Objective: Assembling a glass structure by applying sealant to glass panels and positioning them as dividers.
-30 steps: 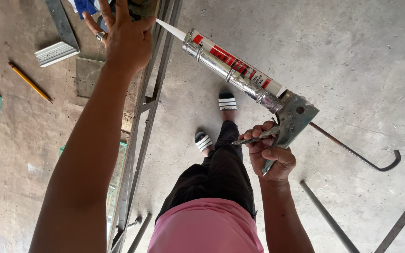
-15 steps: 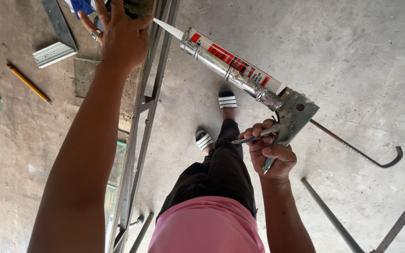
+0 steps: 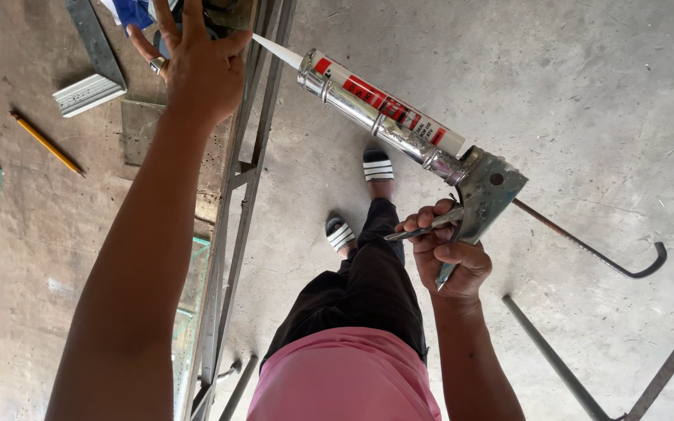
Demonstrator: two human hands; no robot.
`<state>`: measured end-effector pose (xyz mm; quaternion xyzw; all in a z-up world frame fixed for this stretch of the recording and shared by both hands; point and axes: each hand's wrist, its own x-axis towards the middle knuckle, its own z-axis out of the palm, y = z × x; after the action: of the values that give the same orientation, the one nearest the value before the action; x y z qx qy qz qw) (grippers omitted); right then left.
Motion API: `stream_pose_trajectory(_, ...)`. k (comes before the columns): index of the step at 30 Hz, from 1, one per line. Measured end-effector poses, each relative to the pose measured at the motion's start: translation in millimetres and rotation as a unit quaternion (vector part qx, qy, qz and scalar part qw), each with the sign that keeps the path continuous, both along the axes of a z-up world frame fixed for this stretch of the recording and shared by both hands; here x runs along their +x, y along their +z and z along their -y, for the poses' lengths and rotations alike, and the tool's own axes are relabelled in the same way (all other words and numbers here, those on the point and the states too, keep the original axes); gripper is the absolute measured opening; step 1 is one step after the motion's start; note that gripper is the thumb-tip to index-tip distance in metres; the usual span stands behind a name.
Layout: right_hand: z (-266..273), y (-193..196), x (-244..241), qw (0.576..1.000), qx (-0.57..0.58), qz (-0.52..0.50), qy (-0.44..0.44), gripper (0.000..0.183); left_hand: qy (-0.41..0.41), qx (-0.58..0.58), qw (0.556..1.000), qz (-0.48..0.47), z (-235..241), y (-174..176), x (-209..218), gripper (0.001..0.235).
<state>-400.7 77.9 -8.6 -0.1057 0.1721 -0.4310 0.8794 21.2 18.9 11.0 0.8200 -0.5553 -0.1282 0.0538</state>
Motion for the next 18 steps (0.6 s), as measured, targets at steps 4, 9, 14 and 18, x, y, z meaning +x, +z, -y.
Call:
stream_pose_trajectory(4,0.7,1.7,1.5,1.000,0.015,-0.008,-0.007,0.055,0.018,0.032,0.999,-0.011,4.2,8.4,-5.0,0.039)
stream_pose_trajectory(9,1.1,0.5,-1.3,1.000,0.001,0.001,0.003,0.055,0.009,0.022,1.000,-0.003,2.8,11.5,-7.1,0.036)
stream_pose_trajectory(14,-0.4,2.5,-2.2,1.000,0.012,-0.017,-0.005,0.056,-0.015,-0.017,1.000,0.013,-4.7,0.0,-2.9,0.034)
stream_pose_trajectory(18,-3.2,-1.4,-4.3,1.000,0.018,-0.022,-0.010,0.058,-0.007,-0.008,1.000,0.016,-7.9,-1.6,-2.9,0.035)
